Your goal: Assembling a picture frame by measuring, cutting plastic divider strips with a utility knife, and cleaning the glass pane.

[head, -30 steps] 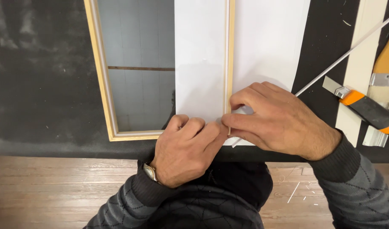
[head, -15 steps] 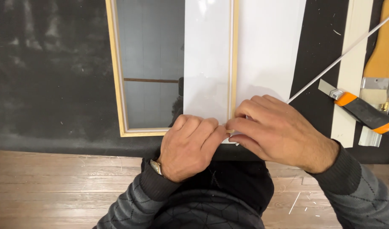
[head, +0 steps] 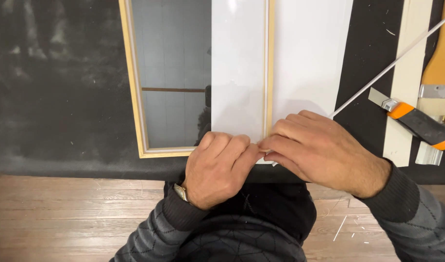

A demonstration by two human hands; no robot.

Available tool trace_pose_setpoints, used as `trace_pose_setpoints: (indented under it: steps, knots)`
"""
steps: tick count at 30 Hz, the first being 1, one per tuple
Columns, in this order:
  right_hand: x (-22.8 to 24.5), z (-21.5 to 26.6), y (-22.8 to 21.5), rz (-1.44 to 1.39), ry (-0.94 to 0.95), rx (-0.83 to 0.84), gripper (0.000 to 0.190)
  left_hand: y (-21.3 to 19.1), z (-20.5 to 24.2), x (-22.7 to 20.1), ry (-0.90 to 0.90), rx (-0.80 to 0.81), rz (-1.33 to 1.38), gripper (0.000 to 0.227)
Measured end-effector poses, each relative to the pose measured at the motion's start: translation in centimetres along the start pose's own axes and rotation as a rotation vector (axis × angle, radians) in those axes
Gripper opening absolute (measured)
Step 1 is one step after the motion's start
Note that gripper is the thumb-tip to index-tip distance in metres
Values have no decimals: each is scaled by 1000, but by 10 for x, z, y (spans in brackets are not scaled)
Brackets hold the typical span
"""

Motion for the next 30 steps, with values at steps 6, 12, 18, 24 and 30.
trace_pose_setpoints:
  steps: [6, 12, 18, 24, 30]
  knots:
    - [-14, 6, -2, -4, 17, -20, 33, -2, -2, 1, -9, 22, 13, 18]
    - [-26, 6, 2, -39, 20, -4, 33, 2, -4, 3, -14, 66, 15, 20]
    - [-30, 2, 2, -8, -48, 90, 19, 4, -6, 4, -20, 97, 1, 23]
    - [-30, -9, 2, 110, -127, 205, 19, 9, -7, 4, -58, 127, -25, 21]
    - [-33, -13, 4, 180, -182, 247, 17, 8, -7, 4, -67, 124, -17, 23]
Point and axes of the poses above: each hand's wrist, its own z-axis away from the middle knuckle, its own y-axis out of the palm, x = y × z, the point moved 6 cm from there along -z, towards the middle knuckle, and after that the axes turned 11 degrees about -y, right-handed, at the moved point
